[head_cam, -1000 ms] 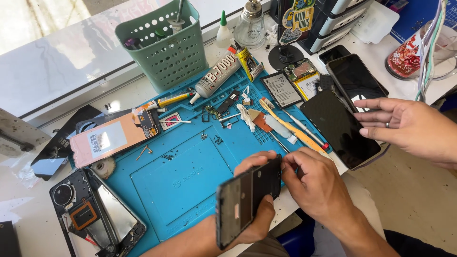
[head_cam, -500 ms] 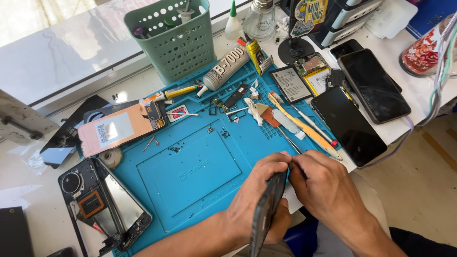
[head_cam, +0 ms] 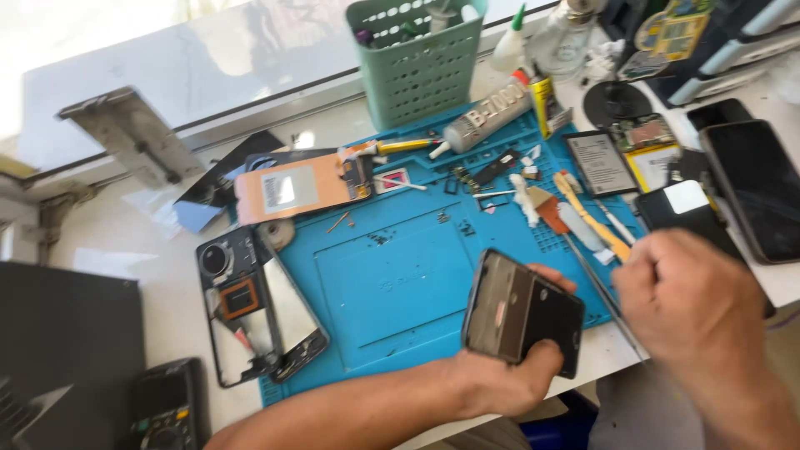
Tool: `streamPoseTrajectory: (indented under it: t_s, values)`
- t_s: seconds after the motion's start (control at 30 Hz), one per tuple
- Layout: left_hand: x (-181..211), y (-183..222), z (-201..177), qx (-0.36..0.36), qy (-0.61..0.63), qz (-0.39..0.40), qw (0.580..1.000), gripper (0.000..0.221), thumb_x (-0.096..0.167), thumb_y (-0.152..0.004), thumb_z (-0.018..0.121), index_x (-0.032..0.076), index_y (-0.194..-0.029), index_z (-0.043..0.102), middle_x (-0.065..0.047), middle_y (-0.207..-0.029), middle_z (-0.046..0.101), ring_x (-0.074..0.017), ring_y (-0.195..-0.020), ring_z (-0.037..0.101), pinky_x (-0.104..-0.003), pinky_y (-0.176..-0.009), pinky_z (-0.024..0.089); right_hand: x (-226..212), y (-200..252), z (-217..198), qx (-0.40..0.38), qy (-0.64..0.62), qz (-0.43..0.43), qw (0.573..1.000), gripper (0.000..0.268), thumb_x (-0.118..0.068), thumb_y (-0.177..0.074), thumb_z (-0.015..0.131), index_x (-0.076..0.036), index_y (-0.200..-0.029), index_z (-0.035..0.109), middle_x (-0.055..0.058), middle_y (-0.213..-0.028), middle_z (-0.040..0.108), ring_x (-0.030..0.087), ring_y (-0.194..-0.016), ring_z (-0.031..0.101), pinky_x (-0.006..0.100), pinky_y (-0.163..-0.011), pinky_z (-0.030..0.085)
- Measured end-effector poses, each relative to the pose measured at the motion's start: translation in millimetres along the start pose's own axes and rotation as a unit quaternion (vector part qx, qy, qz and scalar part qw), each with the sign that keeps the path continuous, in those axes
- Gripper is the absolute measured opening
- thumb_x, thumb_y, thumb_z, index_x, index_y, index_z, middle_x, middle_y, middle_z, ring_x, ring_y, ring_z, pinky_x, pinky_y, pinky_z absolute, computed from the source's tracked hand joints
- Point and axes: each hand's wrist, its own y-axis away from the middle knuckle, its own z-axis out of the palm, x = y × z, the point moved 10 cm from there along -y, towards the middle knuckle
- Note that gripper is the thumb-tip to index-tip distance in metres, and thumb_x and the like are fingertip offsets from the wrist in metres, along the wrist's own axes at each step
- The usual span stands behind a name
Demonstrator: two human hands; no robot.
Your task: Disassembling and cleaning internal components of a mobile phone using specialized repair tools
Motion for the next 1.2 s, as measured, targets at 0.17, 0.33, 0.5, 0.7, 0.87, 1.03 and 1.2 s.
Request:
streamPoseTrajectory:
  t_s: [0.17,0.33,0.5,0.7,0.87,1.03,1.2]
  values:
    - [9.5,10.5,5.2,-0.015,0.030,0.083,0.996,0.049,0.033,-0.089,0.048,0.009,-0.132,0.047,-0.009,-0.129,0.060,-0.0253,-0.122,0.061,-0.042,-0.113,0.051,-118.7,-91.7,-9.3,-0.040,-0.182,-0.206,0.961,0.006,-0.012,-0.092,0.062,-0.006,-0.094,0.064,0.012,-0.094,0.064,0.033,-0.086,0.058,0.047,-0.079,0.045]
    - [9.5,40.0,27.1,-0.218,0.190,0.155,0.945,0.048,0.044,-0.110,0.062,0.019,-0.148,0.049,-0.004,-0.150,0.055,-0.0229,-0.150,0.054,-0.043,-0.139,0.045,-249.9,-116.5,60.1,-0.143,-0.290,-0.445,0.835,0.034,-0.016,-0.091,0.072,-0.013,-0.124,0.072,0.011,-0.133,0.070,0.033,-0.127,0.060,0.050,-0.104,0.049]
    - [-22.2,56.0,55.6,-0.381,-0.014,0.148,0.912,0.048,0.056,-0.118,0.023,0.023,-0.146,0.041,-0.005,-0.161,0.047,-0.0256,-0.157,0.049,-0.041,-0.138,0.042,-335.1,-110.2,143.6,-0.052,0.086,-0.530,0.842,0.083,-0.070,-0.087,0.067,-0.007,-0.139,0.055,0.019,-0.143,0.060,0.036,-0.135,0.053,0.050,-0.104,0.041]
    - [-9.0,52.4,55.5,-0.387,0.017,0.159,0.908,0.028,0.036,-0.121,0.031,0.017,-0.140,0.041,-0.012,-0.153,0.048,-0.0321,-0.148,0.050,-0.044,-0.130,0.043,-339.8,-124.0,149.0,-0.154,0.043,-0.495,0.854,0.032,-0.020,-0.100,0.044,-0.015,-0.113,0.073,0.009,-0.118,0.074,0.028,-0.104,0.070,0.059,-0.107,0.037]
    - [-9.9,51.7,49.9,-0.396,0.040,0.170,0.902,0.029,0.034,-0.121,0.031,0.017,-0.141,0.041,-0.013,-0.153,0.046,-0.0331,-0.149,0.048,-0.047,-0.130,0.042,-325.2,-113.2,79.1,0.076,-0.110,-0.509,0.850,0.026,-0.016,-0.099,0.046,-0.010,-0.094,0.071,0.014,-0.093,0.077,0.031,-0.082,0.072,0.054,-0.093,0.049]
    - [3.3,51.7,54.9,-0.409,0.086,0.175,0.891,0.030,0.033,-0.121,0.032,0.016,-0.143,0.042,-0.016,-0.154,0.044,-0.0343,-0.150,0.045,-0.051,-0.130,0.040,-242.2,-63.5,-19.9,0.237,-0.212,-0.444,0.838,0.022,-0.010,-0.103,0.046,-0.008,-0.098,0.068,0.013,-0.101,0.076,0.031,-0.083,0.071,0.044,-0.078,0.043]
    - [42.1,40.5,51.0,-0.307,0.069,0.207,0.926,0.023,0.021,-0.117,0.041,0.001,-0.126,0.048,-0.028,-0.133,0.056,-0.0464,-0.131,0.058,-0.055,-0.114,0.051,-1.7,19.4,-29.2,0.099,-0.494,-0.139,0.852,0.033,-0.031,-0.110,0.045,-0.009,-0.106,0.069,0.022,-0.137,0.062,0.035,-0.129,0.063,0.048,-0.112,0.051]
